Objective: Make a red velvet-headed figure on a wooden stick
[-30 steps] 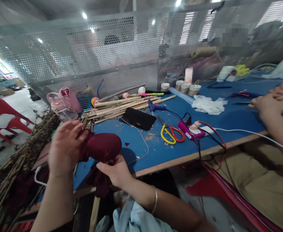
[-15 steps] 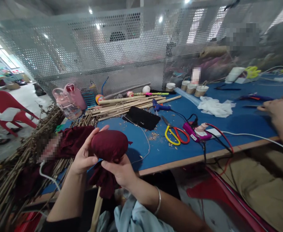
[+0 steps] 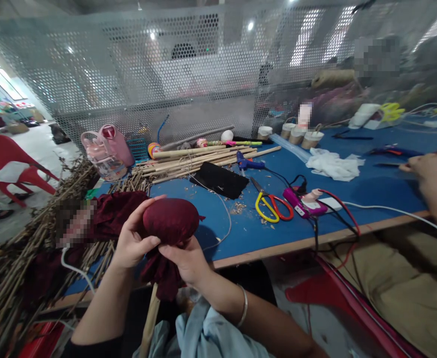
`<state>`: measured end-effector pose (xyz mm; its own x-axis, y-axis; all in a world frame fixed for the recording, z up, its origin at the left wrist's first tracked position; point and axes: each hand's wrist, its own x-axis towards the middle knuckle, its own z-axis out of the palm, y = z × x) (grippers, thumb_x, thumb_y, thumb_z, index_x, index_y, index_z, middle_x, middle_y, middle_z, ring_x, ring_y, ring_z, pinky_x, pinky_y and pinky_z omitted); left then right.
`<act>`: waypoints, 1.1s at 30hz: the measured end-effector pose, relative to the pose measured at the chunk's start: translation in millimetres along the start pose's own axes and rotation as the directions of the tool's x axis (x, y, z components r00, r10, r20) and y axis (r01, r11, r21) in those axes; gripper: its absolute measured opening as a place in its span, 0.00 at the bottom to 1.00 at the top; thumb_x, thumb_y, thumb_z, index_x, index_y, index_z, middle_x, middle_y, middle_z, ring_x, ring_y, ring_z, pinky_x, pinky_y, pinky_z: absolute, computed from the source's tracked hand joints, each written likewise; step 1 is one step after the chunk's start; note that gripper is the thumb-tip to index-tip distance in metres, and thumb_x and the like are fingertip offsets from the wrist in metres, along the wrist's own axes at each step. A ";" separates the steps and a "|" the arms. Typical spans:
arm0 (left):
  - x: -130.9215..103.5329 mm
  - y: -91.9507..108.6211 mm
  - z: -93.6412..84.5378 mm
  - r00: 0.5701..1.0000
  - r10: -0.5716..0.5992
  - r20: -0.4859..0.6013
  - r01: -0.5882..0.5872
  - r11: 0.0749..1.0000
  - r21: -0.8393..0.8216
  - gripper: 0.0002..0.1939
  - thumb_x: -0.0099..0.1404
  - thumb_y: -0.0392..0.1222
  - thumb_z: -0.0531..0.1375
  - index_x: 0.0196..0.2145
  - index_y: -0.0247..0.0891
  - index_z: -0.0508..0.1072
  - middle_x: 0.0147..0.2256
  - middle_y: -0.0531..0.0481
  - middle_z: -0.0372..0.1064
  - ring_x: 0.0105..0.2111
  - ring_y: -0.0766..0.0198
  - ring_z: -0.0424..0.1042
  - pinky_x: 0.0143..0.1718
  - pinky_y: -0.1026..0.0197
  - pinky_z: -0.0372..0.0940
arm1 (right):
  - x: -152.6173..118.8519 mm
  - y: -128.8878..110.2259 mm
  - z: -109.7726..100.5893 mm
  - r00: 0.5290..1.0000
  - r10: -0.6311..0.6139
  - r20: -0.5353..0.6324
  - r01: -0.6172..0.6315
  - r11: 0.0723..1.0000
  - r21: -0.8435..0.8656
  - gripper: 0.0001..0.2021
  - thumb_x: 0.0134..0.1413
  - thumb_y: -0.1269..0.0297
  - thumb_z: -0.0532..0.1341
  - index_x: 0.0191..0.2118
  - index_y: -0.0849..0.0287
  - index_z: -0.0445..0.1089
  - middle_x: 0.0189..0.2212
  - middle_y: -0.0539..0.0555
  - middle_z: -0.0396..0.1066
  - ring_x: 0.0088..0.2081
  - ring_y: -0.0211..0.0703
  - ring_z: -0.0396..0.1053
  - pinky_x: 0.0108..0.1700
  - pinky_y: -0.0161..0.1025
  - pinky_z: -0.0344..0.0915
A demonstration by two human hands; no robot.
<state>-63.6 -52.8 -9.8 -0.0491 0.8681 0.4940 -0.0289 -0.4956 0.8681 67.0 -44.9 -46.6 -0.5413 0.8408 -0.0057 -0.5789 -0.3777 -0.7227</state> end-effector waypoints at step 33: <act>-14.5 -11.2 -3.3 0.995 -0.069 -0.078 0.062 0.994 -0.091 0.35 0.51 0.45 0.66 0.56 0.44 0.61 0.59 0.42 0.58 0.58 0.49 0.57 0.58 0.49 0.53 | -1.2 6.3 8.9 0.998 0.060 -0.007 -0.059 0.998 0.035 0.16 0.37 0.65 0.70 0.36 0.60 0.73 0.33 0.53 0.75 0.34 0.41 0.72 0.44 0.41 0.67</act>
<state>-65.8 -59.8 -26.8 -0.1249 0.8955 0.4272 -0.1224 -0.4412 0.8890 58.6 -51.7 -45.0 -0.5706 0.8195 -0.0537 -0.5666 -0.4401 -0.6966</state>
